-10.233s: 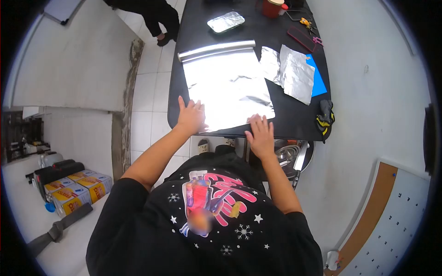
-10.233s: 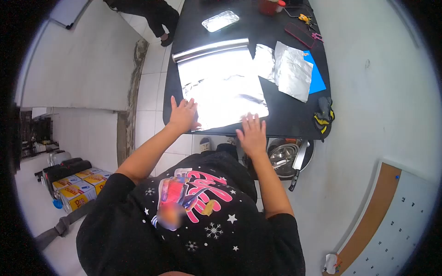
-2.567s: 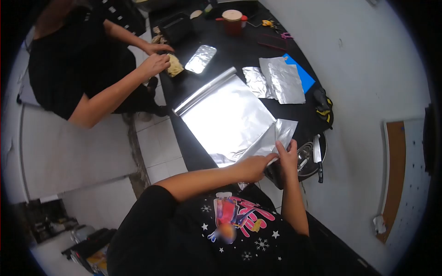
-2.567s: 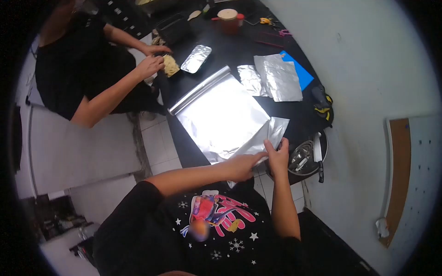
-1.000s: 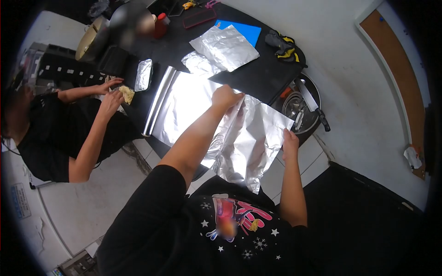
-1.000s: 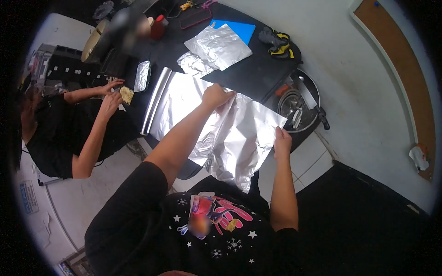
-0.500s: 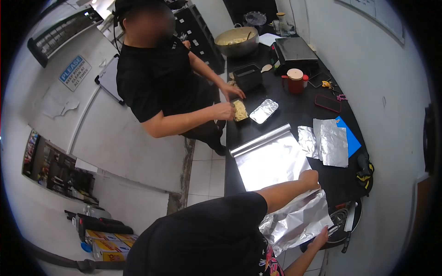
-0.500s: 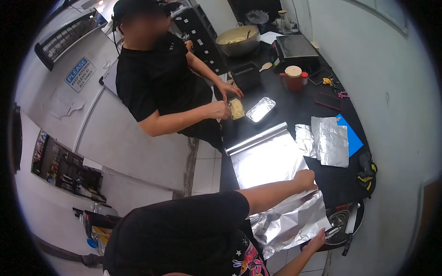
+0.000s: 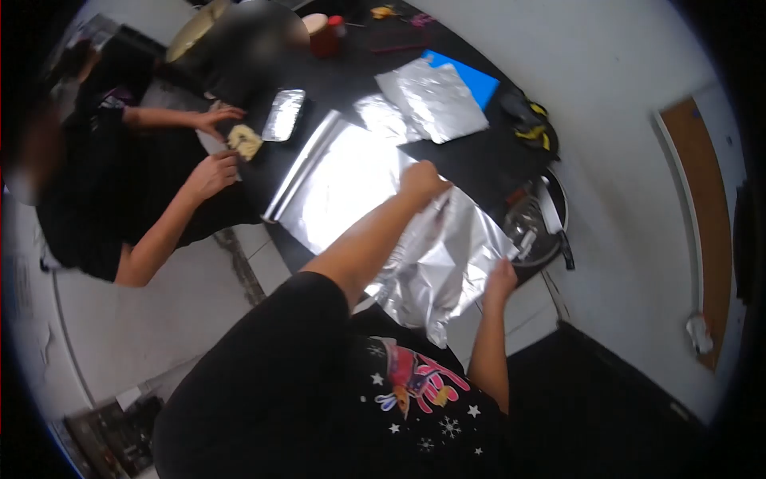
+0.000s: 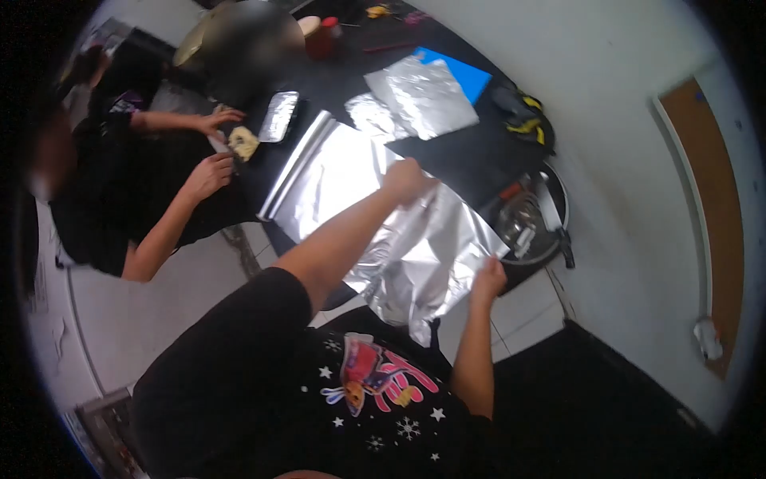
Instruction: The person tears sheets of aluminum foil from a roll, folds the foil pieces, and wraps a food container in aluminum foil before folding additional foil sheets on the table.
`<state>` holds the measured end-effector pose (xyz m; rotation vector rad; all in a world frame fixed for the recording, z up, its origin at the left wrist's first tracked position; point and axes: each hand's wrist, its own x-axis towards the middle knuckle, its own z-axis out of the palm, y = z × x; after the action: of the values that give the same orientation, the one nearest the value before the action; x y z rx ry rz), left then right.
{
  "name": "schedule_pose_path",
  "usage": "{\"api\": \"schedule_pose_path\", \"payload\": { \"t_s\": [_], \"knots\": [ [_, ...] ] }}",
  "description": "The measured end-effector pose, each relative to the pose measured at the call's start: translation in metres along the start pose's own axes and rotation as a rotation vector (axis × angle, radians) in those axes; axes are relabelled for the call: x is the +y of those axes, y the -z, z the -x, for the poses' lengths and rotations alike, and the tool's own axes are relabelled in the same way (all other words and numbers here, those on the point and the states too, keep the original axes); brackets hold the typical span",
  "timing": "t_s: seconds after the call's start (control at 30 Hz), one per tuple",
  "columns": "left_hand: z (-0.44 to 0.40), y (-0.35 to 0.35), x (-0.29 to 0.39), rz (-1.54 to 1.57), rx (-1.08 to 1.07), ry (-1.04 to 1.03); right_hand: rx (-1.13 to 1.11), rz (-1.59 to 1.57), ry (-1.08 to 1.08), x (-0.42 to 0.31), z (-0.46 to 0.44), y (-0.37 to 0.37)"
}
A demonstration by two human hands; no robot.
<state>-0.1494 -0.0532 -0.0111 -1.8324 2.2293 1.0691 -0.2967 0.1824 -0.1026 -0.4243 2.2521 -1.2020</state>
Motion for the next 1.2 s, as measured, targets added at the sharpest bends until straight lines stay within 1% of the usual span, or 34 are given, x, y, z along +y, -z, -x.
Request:
{"api": "schedule_pose_path", "payload": {
  "t_s": [0.03,0.07,0.1,0.13,0.23,0.33,0.53,0.63,0.73,0.83,0.93,1.03,1.13,1.2],
  "knots": [
    [0.004,0.005,0.007,-0.002,-0.062,0.05,-0.017,-0.075,-0.039,-0.017,0.01,0.005],
    [0.003,0.003,0.008,-0.029,-0.057,0.049,-0.017,-0.063,-0.016,-0.011,0.01,0.004],
    [0.004,0.003,0.009,-0.06,-0.043,0.052,-0.024,-0.059,0.009,-0.002,0.01,0.001],
    [0.003,0.003,0.009,-0.091,-0.028,0.059,0.018,-0.101,0.055,0.002,0.009,-0.004],
    [0.001,-0.003,0.006,-0.147,0.038,0.013,0.045,-0.094,0.08,0.012,0.014,-0.006],
    [-0.002,-0.008,0.002,-0.133,0.078,-0.002,0.072,-0.092,0.105,0.013,0.022,-0.011],
    [0.005,-0.001,0.009,-0.142,0.009,0.03,0.099,-0.092,0.03,0.013,0.037,-0.014],
    [0.006,-0.002,0.01,-0.147,0.012,0.022,0.103,-0.126,0.037,0.017,0.038,-0.015],
    [0.006,-0.001,0.009,-0.086,-0.018,0.063,0.111,-0.295,-0.009,0.018,0.041,-0.019],
    [0.009,0.0,0.01,-0.092,-0.021,0.058,0.069,-0.451,-0.092,0.017,0.042,-0.02],
    [0.011,-0.014,0.006,-0.207,0.148,-0.016,-0.005,-0.559,-0.271,-0.014,0.049,-0.01],
    [0.014,-0.012,-0.007,-0.288,0.05,-0.188,0.006,-0.579,-0.239,-0.007,0.045,-0.011],
    [0.033,-0.019,-0.042,-0.147,0.262,-0.412,-0.01,-0.617,-0.232,-0.011,0.045,-0.009],
    [0.048,-0.028,-0.061,-0.422,0.351,-0.6,-0.025,-0.613,-0.271,-0.009,0.046,-0.008]
  ]
}}
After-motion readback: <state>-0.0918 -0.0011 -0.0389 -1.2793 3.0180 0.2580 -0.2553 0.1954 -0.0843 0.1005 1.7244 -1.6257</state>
